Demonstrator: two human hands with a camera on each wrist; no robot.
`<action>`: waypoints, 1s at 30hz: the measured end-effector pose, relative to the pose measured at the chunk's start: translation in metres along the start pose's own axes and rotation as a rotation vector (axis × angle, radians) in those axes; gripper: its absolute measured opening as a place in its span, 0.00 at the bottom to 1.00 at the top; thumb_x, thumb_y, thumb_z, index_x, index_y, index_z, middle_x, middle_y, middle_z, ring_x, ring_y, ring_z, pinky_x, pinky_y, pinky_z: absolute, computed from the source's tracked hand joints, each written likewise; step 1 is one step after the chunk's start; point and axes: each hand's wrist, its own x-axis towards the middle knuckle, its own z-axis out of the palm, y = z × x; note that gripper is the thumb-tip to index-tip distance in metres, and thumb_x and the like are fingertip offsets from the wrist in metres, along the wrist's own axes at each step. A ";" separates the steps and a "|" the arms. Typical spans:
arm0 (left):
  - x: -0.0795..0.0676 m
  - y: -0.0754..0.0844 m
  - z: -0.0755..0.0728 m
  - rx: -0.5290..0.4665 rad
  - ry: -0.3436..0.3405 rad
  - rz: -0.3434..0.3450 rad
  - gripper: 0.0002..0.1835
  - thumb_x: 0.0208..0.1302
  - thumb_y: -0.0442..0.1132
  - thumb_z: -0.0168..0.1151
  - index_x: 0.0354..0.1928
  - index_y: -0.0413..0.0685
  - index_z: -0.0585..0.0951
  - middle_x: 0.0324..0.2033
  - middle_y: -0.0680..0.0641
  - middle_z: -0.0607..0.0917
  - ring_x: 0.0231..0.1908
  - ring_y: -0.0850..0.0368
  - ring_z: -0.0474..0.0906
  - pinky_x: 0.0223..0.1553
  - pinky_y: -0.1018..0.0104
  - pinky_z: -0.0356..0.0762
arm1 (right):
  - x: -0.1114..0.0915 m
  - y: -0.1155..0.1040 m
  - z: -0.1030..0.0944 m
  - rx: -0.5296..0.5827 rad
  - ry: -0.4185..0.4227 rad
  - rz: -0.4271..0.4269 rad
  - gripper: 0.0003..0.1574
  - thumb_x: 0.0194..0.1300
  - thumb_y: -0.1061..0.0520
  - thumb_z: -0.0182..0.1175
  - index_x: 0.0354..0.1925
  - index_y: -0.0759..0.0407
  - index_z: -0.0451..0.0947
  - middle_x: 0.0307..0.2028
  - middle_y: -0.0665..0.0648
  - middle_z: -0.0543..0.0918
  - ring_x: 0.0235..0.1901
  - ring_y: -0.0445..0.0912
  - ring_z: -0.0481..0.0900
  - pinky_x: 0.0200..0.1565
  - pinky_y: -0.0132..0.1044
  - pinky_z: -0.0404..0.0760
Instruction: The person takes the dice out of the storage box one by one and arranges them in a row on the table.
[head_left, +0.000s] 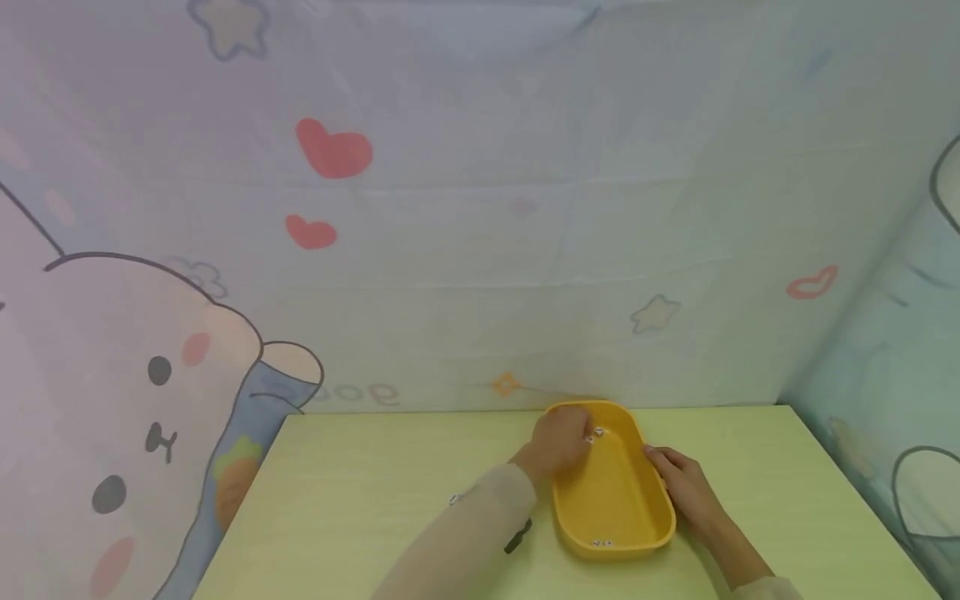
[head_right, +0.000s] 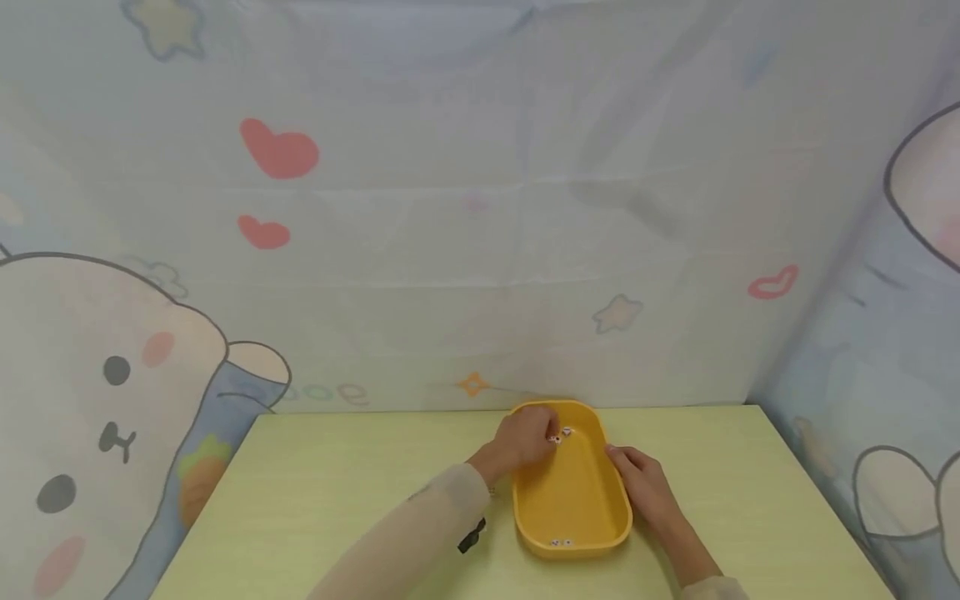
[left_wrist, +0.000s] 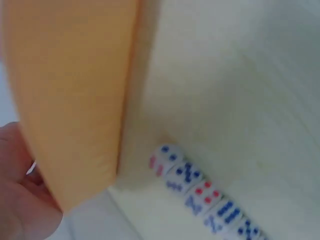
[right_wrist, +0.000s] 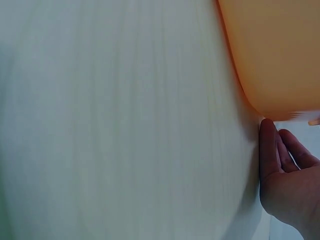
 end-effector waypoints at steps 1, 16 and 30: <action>0.000 -0.001 -0.005 -0.055 -0.001 0.025 0.03 0.68 0.38 0.69 0.36 0.54 0.84 0.31 0.59 0.82 0.32 0.65 0.75 0.33 0.72 0.76 | 0.001 0.000 -0.001 -0.007 -0.001 -0.002 0.41 0.82 0.35 0.52 0.69 0.68 0.74 0.57 0.63 0.84 0.45 0.46 0.84 0.43 0.37 0.86; -0.040 -0.058 -0.086 -0.333 -0.001 0.211 0.06 0.71 0.32 0.68 0.46 0.43 0.83 0.43 0.50 0.85 0.42 0.63 0.82 0.45 0.75 0.81 | 0.006 0.001 -0.014 -0.007 -0.010 0.008 0.44 0.81 0.32 0.50 0.70 0.68 0.72 0.56 0.63 0.84 0.44 0.46 0.84 0.43 0.39 0.87; -0.136 -0.157 -0.061 -0.373 -0.010 0.108 0.05 0.66 0.25 0.69 0.40 0.40 0.84 0.37 0.47 0.86 0.40 0.54 0.84 0.42 0.63 0.84 | 0.011 0.001 -0.014 -0.007 -0.009 0.008 0.43 0.82 0.33 0.50 0.70 0.68 0.72 0.56 0.62 0.84 0.44 0.45 0.85 0.43 0.38 0.87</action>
